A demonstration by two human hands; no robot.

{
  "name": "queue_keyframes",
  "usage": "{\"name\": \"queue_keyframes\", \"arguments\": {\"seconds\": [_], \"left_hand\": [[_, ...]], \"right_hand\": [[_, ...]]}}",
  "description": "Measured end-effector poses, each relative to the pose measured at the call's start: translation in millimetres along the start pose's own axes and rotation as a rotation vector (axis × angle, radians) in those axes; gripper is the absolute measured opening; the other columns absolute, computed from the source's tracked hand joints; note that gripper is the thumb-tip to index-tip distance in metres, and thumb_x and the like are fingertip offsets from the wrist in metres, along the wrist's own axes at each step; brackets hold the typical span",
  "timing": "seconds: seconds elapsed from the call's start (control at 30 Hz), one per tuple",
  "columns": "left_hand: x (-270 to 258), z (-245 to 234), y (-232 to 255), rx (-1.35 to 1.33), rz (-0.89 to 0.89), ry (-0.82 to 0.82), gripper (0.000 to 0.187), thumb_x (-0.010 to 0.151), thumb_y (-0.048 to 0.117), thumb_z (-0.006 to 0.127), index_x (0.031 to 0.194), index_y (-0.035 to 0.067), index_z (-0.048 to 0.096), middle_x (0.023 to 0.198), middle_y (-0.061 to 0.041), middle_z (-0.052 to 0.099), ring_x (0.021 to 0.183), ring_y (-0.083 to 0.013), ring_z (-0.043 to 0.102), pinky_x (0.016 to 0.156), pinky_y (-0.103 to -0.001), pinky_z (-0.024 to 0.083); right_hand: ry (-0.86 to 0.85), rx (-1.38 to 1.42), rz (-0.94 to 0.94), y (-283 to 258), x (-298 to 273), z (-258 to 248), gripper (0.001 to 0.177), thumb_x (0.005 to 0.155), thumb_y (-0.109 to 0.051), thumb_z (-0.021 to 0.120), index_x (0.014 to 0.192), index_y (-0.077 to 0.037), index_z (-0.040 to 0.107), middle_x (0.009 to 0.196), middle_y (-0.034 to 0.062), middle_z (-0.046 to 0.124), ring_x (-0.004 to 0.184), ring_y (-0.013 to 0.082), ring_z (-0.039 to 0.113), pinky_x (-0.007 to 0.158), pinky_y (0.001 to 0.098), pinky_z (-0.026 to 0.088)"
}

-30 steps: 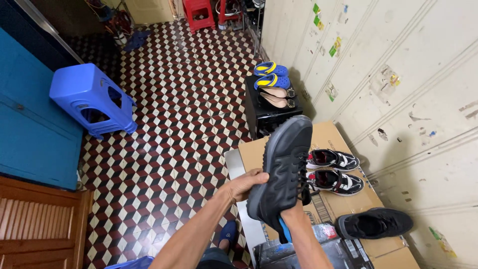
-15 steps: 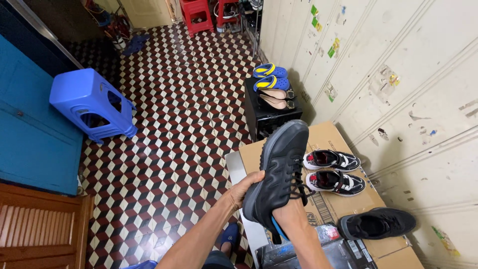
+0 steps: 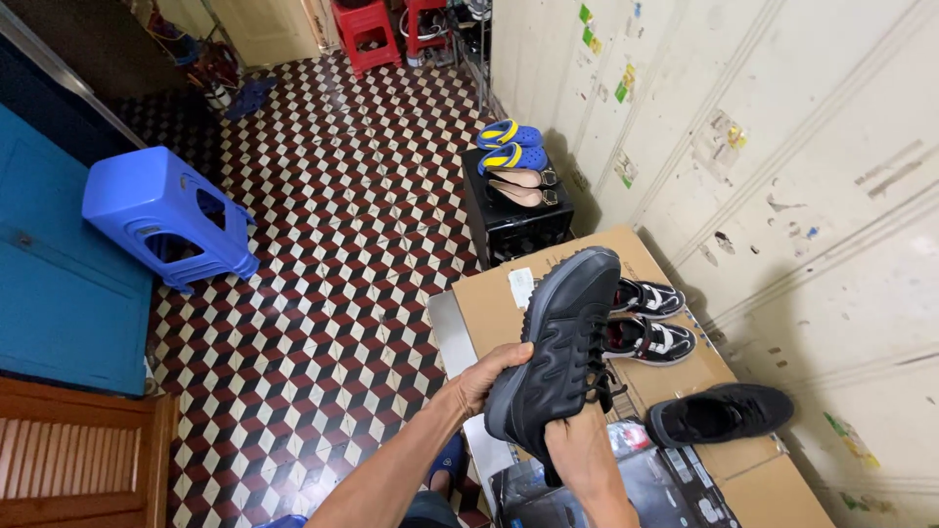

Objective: Brushing the exterior of a black shoe and inserting a new blue insole

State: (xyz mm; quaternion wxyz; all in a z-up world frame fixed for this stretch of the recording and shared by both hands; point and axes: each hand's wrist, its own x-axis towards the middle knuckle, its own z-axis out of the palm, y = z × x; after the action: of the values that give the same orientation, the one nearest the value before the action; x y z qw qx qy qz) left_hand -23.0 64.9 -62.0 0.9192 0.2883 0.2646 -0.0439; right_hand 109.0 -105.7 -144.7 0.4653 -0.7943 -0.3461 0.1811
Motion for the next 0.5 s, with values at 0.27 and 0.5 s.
{"name": "queue_keyframes", "arguments": {"seconds": [0.27,0.5], "left_hand": [[-12.1,6.5,-21.3,0.001,-0.033,0.015,0.038,0.072,0.031,0.084,0.095,0.006,0.067,0.082,-0.02,0.069,0.067,-0.027,0.07,0.056,-0.036,0.06],[-23.0,2.3,-24.9,-0.03,-0.03,0.024,0.041,0.071,0.031,0.085,0.095,0.004,0.067,0.082,-0.021,0.07,0.067,-0.0278,0.071,0.056,-0.037,0.061]], "right_hand": [[-0.032,-0.052,-0.012,-1.9,-20.6,-6.1,0.039,0.088,-0.017,0.047,0.126,-0.01,0.052,0.126,0.0206,0.049,0.111,0.0378,0.053,0.091,0.0485,0.047],[-0.064,-0.107,-0.025,-184.3,-16.3,3.4,0.04,0.089,-0.017,0.047,0.127,-0.01,0.051,0.127,0.0223,0.047,0.111,0.0406,0.052,0.091,0.0507,0.047]]}}
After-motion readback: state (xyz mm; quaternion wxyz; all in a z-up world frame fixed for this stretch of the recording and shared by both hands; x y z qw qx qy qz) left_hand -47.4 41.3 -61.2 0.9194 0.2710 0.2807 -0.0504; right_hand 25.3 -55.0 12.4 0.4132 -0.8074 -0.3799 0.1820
